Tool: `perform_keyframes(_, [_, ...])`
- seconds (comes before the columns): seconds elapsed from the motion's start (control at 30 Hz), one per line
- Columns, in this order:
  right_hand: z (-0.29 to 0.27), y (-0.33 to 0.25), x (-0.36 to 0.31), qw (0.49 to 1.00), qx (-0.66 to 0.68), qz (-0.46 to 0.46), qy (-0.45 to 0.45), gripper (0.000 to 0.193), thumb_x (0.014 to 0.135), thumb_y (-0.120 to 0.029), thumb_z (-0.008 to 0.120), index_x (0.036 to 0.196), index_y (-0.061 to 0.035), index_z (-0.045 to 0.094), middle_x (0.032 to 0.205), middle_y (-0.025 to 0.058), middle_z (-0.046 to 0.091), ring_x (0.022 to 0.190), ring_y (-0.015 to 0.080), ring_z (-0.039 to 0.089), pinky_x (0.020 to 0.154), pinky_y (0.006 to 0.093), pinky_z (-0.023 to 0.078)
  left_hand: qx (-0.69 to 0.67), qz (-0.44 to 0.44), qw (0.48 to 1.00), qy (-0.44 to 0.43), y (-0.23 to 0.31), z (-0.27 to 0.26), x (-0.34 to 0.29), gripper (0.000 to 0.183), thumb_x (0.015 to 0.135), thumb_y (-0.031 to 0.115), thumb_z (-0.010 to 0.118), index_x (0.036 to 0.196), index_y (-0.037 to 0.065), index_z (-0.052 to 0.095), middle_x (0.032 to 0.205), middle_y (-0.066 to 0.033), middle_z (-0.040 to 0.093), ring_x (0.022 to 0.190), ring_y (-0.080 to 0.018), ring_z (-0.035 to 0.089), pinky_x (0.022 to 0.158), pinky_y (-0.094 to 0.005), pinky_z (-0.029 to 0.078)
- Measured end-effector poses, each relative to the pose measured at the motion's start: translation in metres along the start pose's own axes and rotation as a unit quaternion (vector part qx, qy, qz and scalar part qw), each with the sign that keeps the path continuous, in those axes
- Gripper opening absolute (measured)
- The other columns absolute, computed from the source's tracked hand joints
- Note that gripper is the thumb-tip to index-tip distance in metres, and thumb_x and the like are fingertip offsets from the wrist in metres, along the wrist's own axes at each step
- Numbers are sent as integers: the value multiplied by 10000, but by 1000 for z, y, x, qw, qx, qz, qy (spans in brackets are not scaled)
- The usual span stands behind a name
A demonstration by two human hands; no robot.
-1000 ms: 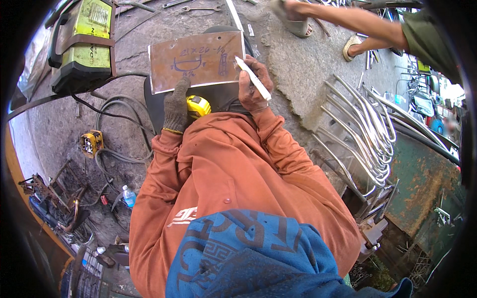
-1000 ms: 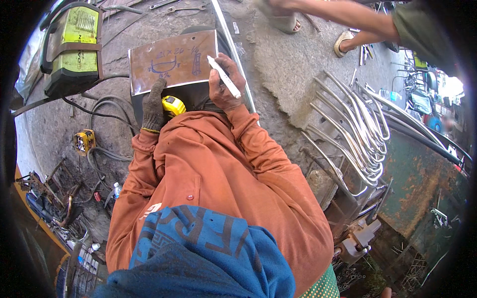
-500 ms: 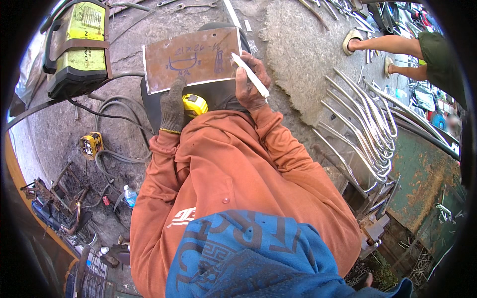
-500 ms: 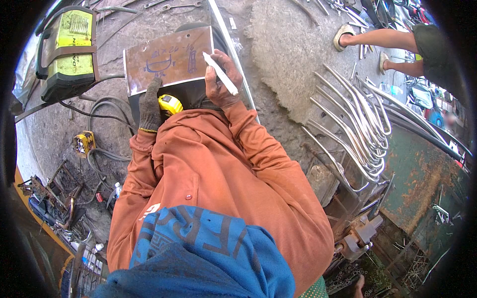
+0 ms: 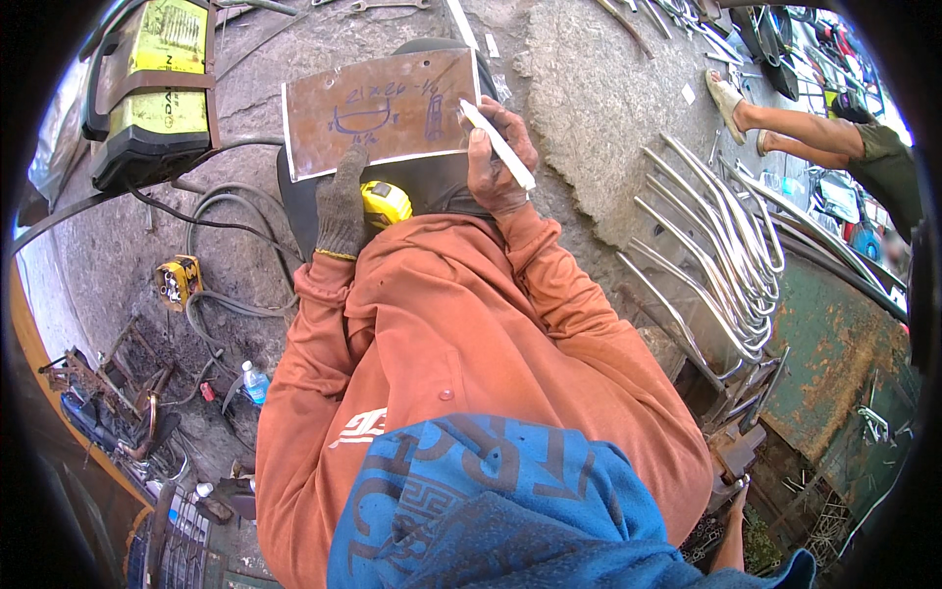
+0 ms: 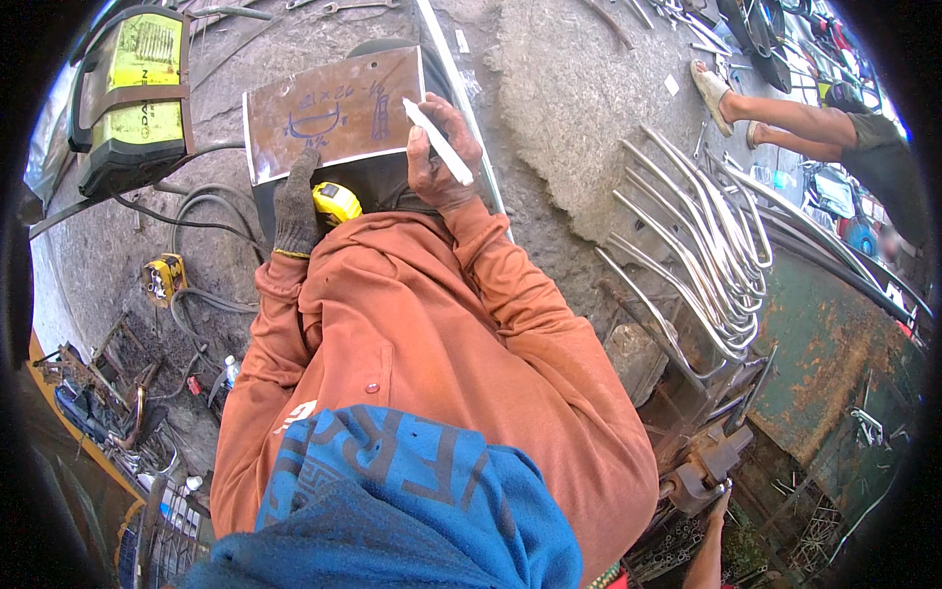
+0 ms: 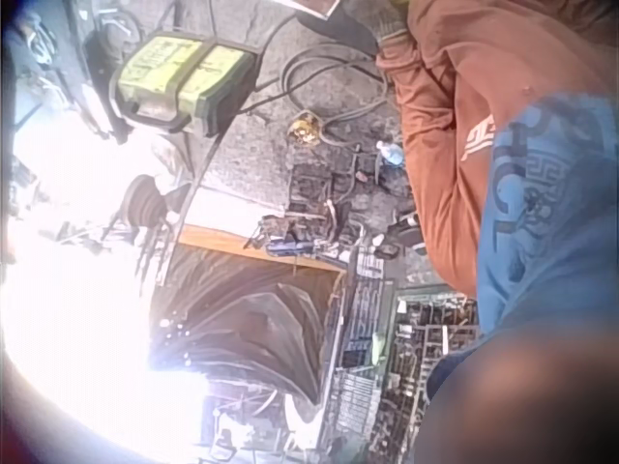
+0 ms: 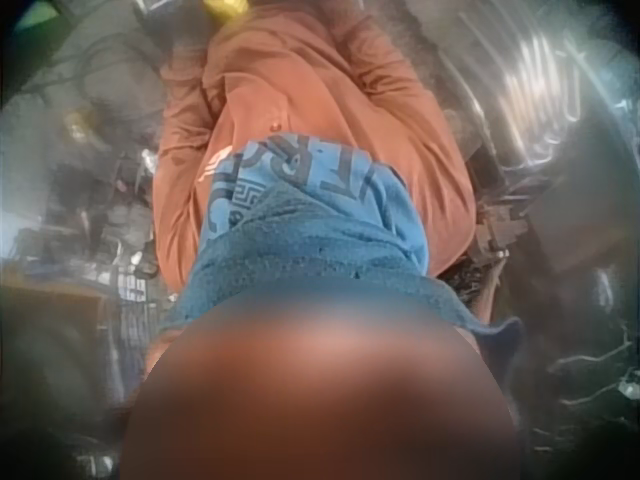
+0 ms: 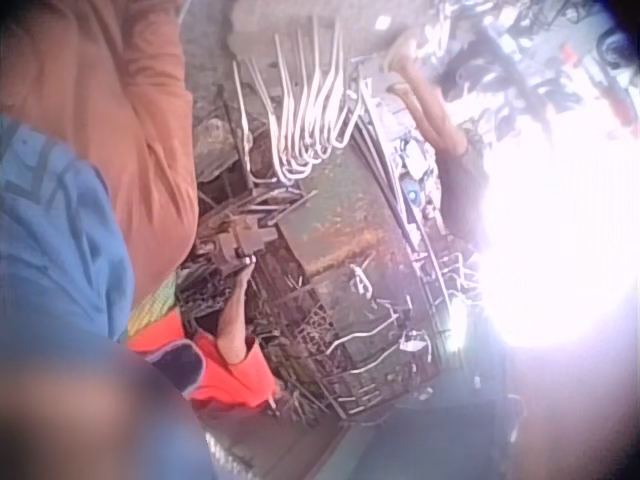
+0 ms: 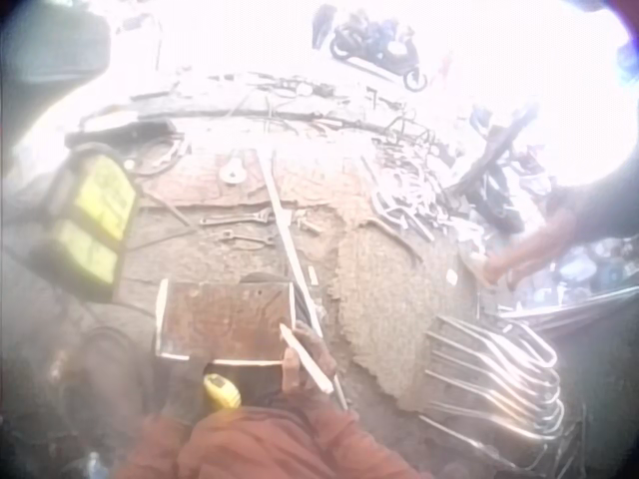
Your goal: The person sits on the ground and uses a marker to draw a curved line and write dimensions on a rectangular metal sheet. They hold the sheet steady with one hand while drawing with the other.
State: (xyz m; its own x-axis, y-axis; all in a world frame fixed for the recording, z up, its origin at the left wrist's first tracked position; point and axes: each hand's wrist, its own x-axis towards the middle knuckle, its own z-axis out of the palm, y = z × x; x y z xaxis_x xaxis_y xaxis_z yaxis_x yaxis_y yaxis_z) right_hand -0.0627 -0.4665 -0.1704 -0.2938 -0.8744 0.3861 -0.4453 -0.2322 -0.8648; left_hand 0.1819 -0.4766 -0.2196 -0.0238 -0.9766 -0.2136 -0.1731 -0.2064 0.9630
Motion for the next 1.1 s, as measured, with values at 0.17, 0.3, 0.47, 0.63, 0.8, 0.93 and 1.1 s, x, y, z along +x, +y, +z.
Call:
perform_keyframes(0.17, [-1, 0, -2, 1000, 9, 20, -3, 349, 985, -169, 587, 1246, 63, 583, 1202, 199, 694, 1042, 206, 713, 937, 330, 562, 56, 83, 995, -3, -7, -1, 3, 298, 1005, 148, 627, 1286, 64, 677, 1084, -158, 732, 938, -252, 705, 821, -372, 543])
perform_keyframes(0.3, [-1, 2, -1, 1000, 3, 3, 0, 347, 984, -164, 587, 1246, 63, 583, 1193, 196, 697, 1038, 206, 712, 940, 332, 560, 5, 19, 1000, 6, -12, -1, 5, 323, 991, 110, 627, 1309, 72, 662, 1090, -156, 732, 942, -272, 713, 835, -380, 554])
perform_keyframes(0.47, [0, 4, -1, 1000, 3, -9, 4, 349, 987, -163, 580, 1249, 67, 579, 1157, 185, 706, 1029, 206, 712, 938, 339, 559, 72, 84, 994, 0, -20, 0, 8, 353, 973, 70, 612, 1324, 68, 651, 1088, -162, 729, 936, -306, 716, 830, -401, 560])
perform_keyframes(0.63, [0, 1, -1, 1000, 7, -3, 1, 351, 998, -168, 566, 1254, 70, 575, 1125, 176, 713, 1032, 207, 711, 942, 340, 557, 201, 168, 965, -16, -11, -6, 2, 380, 948, 61, 615, 1326, 60, 646, 1073, -186, 725, 930, -332, 715, 808, -416, 556])
perform_keyframes(0.8, [2, -2, -3, 996, 68, 49, 19, 316, 920, -116, 616, 1187, 52, 633, 1198, 253, 689, 1085, 322, 717, 924, 379, 585, -3, 1, 1000, -8, 15, 1, -2, 311, 1003, 190, 627, 1261, 27, 686, 1086, -72, 726, 932, -203, 673, 844, -345, 534])
perform_keyframes(0.93, [0, -1, -2, 999, 33, 37, 9, 314, 922, -119, 618, 1183, 55, 619, 1201, 251, 690, 1070, 311, 722, 904, 373, 593, -196, -158, 966, 47, 28, 8, 2, 230, 933, 269, 742, 1043, 67, 736, 963, -38, 706, 813, -147, 653, 732, -307, 524])
perform_keyframes(1.1, [1, -1, -1, 998, 51, 39, 15, 304, 927, -132, 616, 1171, 49, 615, 1202, 251, 693, 1049, 306, 729, 888, 370, 598, -165, -125, 977, 56, 37, 10, -1, 300, 946, 292, 729, 1062, 16, 741, 989, -62, 718, 860, -159, 649, 782, -333, 517])
